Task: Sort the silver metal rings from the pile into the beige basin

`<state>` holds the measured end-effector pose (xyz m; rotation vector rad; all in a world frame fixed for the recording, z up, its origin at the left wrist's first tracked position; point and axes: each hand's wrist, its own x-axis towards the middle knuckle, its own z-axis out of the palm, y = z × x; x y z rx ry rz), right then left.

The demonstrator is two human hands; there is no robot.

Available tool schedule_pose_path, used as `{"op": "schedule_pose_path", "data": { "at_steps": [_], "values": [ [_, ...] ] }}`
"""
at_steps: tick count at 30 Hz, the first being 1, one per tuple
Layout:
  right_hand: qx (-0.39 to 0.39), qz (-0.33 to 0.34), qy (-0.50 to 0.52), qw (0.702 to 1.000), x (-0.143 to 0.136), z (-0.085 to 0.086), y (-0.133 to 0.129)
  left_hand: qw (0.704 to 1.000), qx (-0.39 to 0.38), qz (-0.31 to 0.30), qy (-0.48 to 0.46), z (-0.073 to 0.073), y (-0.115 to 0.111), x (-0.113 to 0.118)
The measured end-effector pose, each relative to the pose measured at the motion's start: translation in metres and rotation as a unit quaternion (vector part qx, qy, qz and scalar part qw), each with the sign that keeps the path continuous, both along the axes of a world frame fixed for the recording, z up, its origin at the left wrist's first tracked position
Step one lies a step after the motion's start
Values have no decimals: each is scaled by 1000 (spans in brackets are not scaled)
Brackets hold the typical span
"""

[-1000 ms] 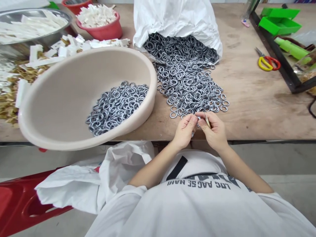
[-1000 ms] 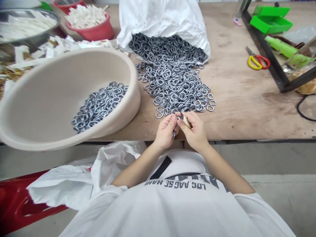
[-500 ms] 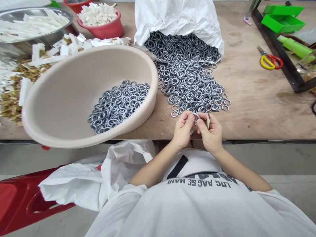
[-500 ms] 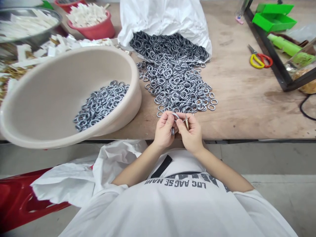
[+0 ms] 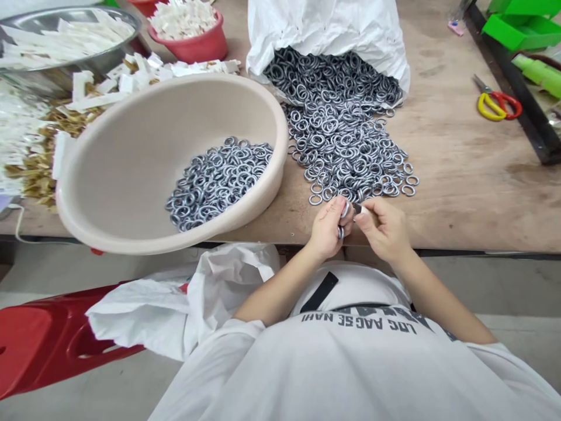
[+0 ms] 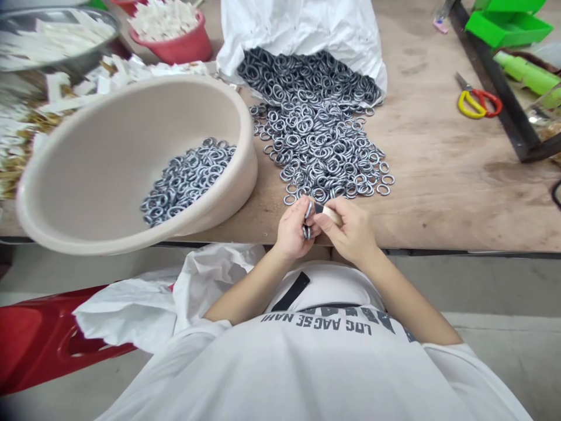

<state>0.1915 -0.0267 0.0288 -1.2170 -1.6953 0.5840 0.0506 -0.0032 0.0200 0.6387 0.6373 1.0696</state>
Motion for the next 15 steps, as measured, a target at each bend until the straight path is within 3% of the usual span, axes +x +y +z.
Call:
{"op": "schedule_pose_path", "data": {
  "at_steps": [2, 5, 12, 15],
  "values": [
    [32, 5, -88, 996, -2, 0, -5, 1000, 1, 28, 9, -1, 1, 1],
    [56, 0, -141, 988, -5, -1, -8, 999, 10, 48, 17, -2, 1, 1],
    [55, -2, -159, 986, -9, -3, -7, 998, 26, 50, 28, -2, 2, 2],
    [7, -25, -131, 991, -3, -2, -1, 999, 27, 7, 33, -2, -1, -1]
  ]
}}
